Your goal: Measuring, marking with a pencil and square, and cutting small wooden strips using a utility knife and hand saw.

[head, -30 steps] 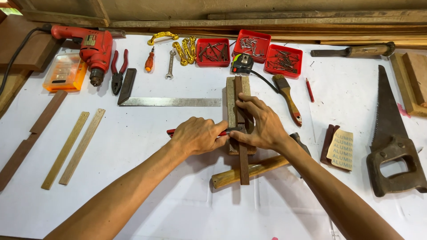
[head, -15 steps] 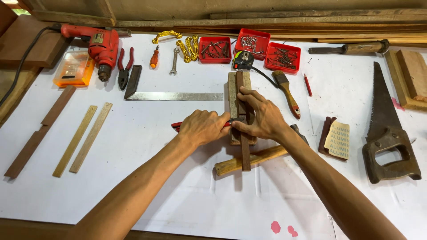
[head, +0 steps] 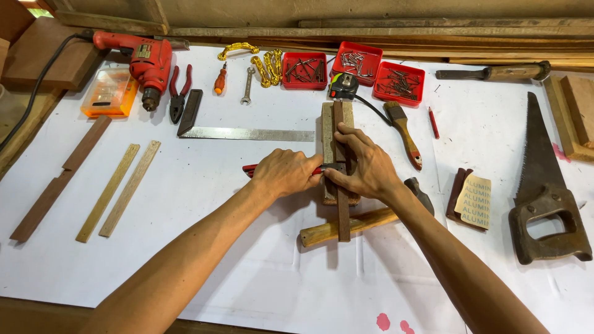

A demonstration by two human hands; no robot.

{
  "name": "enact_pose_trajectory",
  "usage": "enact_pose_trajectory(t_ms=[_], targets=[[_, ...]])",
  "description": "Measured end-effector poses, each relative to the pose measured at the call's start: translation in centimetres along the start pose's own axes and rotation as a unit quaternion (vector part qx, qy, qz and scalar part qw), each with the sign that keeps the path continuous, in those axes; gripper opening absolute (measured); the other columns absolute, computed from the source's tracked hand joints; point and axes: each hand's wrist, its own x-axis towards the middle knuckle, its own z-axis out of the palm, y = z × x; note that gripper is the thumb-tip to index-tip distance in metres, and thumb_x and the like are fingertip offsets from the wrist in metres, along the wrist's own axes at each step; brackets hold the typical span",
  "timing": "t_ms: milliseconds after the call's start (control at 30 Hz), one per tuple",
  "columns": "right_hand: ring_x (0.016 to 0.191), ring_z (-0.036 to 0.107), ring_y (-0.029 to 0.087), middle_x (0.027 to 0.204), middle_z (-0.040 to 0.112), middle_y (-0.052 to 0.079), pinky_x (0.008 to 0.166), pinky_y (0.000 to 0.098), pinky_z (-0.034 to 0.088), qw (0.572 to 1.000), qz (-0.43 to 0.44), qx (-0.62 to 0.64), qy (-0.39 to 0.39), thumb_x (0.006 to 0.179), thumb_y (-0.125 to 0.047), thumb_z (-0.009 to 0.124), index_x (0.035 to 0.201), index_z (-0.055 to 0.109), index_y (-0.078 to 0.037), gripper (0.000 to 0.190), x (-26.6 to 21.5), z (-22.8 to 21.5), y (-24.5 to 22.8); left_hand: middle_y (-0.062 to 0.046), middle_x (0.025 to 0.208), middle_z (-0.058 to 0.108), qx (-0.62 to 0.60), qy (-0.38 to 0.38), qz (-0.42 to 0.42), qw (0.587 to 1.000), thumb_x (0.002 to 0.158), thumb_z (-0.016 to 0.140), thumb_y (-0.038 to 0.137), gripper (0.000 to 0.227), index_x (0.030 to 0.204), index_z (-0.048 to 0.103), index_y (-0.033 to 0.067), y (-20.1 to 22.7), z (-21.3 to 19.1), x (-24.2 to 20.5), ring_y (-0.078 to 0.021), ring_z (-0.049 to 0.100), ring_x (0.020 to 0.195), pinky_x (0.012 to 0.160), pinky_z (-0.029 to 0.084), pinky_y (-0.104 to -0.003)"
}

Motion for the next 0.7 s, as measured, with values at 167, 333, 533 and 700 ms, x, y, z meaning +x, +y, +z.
enact_pose_trajectory(t_ms=[167, 333, 533, 700], targets=[[0.126, 0.061, 0.035, 0.156, 0.047, 0.010, 0.104, 0.0435, 0.052, 1.000, -0.007, -0.022, -0.008, 0.078, -0.053, 0.077, 0.138, 0.054, -0.001, 0.083, -0.2, 0.2, 0.3, -0.014, 0.068, 0.070, -0.056, -0.032, -0.055, 0.996, 0.096, 0.060, 0.047, 0.039, 0.099, 0.066, 0.0081, 1.0, -1.0, -0.5, -0.0339, 0.073, 0.068, 0.063, 0.058, -0.047], [0.137, 0.049, 0.038, 0.160, 0.039, 0.015, 0.113, 0.0482, 0.042, 0.998, -0.047, -0.026, -0.042, 0.085, -0.062, 0.068, 0.148, 0.047, -0.003, 0.089, -0.3, -0.2, 1.9, -0.014, 0.072, 0.071, -0.107, 0.015, -0.058, 0.992, 0.096, 0.060, 0.046, 0.039, 0.099, 0.065, 0.0083, 0.8, -2.5, -2.5, -0.0362, 0.071, 0.068, 0.065, 0.054, -0.051], [0.147, 0.040, 0.030, 0.151, 0.051, 0.012, 0.119, 0.0522, 0.029, 0.976, -0.123, -0.173, -0.045, 0.083, -0.063, 0.069, 0.141, 0.056, -0.011, 0.080, 0.3, -0.3, -1.2, -0.016, 0.097, 0.064, -0.086, 0.106, -0.078, 0.988, 0.098, 0.062, 0.035, 0.030, 0.106, 0.065, 0.0060, -0.8, -1.7, -6.2, -0.0339, 0.070, 0.082, 0.066, 0.056, -0.049], [0.136, 0.052, 0.028, 0.135, 0.066, 0.011, 0.114, 0.0486, 0.031, 0.961, -0.182, -0.190, -0.083, 0.081, -0.059, 0.074, 0.125, 0.068, -0.012, 0.065, 1.1, 3.4, -2.8, -0.014, 0.101, 0.061, -0.026, 0.092, -0.107, 0.990, 0.094, 0.072, 0.034, 0.033, 0.109, 0.068, 0.0043, -2.0, 0.4, -8.8, -0.0308, 0.065, 0.093, 0.077, 0.056, -0.045]])
